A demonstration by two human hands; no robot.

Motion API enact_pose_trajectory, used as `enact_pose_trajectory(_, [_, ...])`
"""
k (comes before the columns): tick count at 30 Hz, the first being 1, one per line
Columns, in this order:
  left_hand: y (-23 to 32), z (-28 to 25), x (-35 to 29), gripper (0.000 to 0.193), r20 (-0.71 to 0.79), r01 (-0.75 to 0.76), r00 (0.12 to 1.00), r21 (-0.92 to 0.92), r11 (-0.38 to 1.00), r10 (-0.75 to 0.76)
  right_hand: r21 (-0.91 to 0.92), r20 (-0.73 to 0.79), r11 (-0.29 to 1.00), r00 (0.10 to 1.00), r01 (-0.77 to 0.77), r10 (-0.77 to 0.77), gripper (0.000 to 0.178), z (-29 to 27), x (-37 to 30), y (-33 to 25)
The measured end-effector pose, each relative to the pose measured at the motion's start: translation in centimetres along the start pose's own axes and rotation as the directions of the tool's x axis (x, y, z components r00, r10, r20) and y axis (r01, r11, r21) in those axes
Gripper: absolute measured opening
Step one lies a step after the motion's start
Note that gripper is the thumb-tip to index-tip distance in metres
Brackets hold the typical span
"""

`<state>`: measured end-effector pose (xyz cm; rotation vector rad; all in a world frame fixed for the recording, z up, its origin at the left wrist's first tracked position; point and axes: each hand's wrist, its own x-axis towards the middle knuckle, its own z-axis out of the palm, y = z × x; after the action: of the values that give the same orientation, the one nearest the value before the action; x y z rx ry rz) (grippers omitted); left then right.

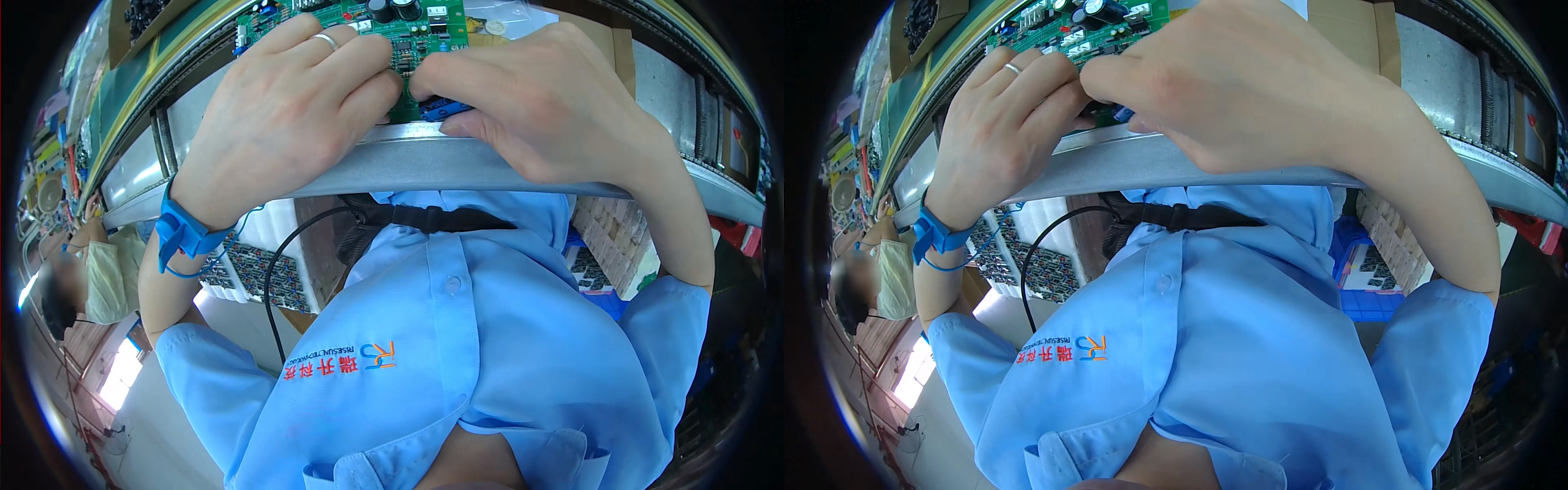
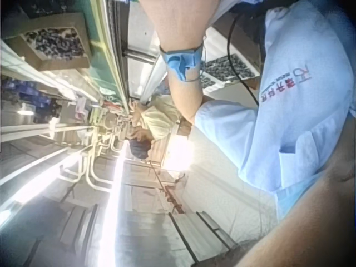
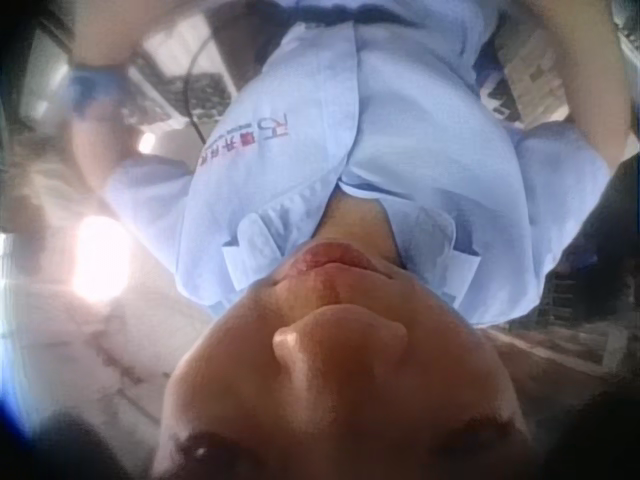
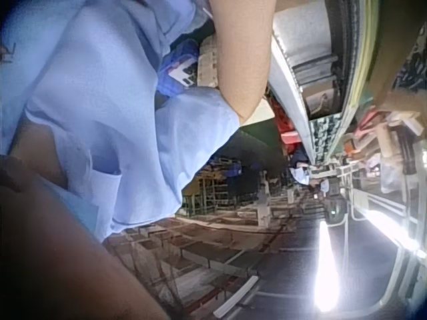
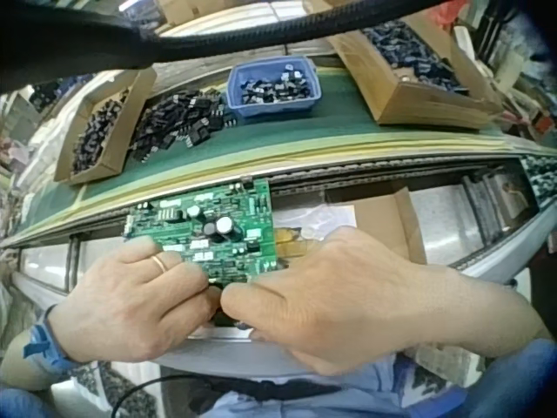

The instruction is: Insert electronic components like capacitors and connectors into a PCB.

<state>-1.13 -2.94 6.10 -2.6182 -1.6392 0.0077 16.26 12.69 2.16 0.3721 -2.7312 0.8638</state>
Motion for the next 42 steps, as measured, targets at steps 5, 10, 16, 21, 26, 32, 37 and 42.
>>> enact_pose_trajectory(5, [0.4,-0.4,0.3,0.023,-0.023,-0.05,0.998,0.019,0.999,0.05,-0.062,0.04,0.998,0.999,-0.034,0.036,0.028,0.0,0.2,-0.8])
enact_pose_trajectory(10, [-0.2,-0.1,0.9,0.022,0.013,-0.139,0.99,0.005,0.99,0.139,-0.071,0.058,0.996,0.997,-0.053,0.057,0.027,0.0,0.1,-0.7])
enact_pose_trajectory(16, [0.1,-0.7,0.9,0.021,0.031,-0.11,0.994,0.054,0.992,0.109,-0.043,0.07,0.997,0.995,-0.063,0.066,0.026,-0.3,0.5,-0.8])
enact_pose_trajectory(21, [0.0,-0.8,1.3,0.019,0.069,-0.025,0.997,0.02,0.999,0.024,-0.034,0.048,0.998,0.998,-0.044,0.046,0.026,-0.9,0.4,-0.1])
enact_pose_trajectory(26, [0.1,-0.4,0.7,0.03,0.03,0.093,0.995,-0.078,0.993,-0.091,0.11,0.096,0.991,0.994,-0.071,0.06,0.029,-0.8,0.0,0.3])
enact_pose_trajectory(32, [-5.9,-1.6,-1.6,0.025,-0.201,0.394,0.877,-0.218,0.893,-0.436,0.52,-0.032,0.835,0.973,-0.18,0.229,0.023,-1.3,0.5,-0.4])
enact_pose_trajectory(37, [-13.5,3.5,-2.4,0.005,-0.133,0.729,0.635,0.431,0.532,-0.761,0.817,0.077,0.48,0.884,-0.322,0.462,0.025,-2.4,1.2,0.8])
enact_pose_trajectory(42, [-13.8,3.9,-1.4,0.012,-0.345,0.609,0.793,0.473,0.636,-0.502,0.825,0.228,0.381,0.863,-0.417,0.45,0.024,-3.0,1.1,1.4])
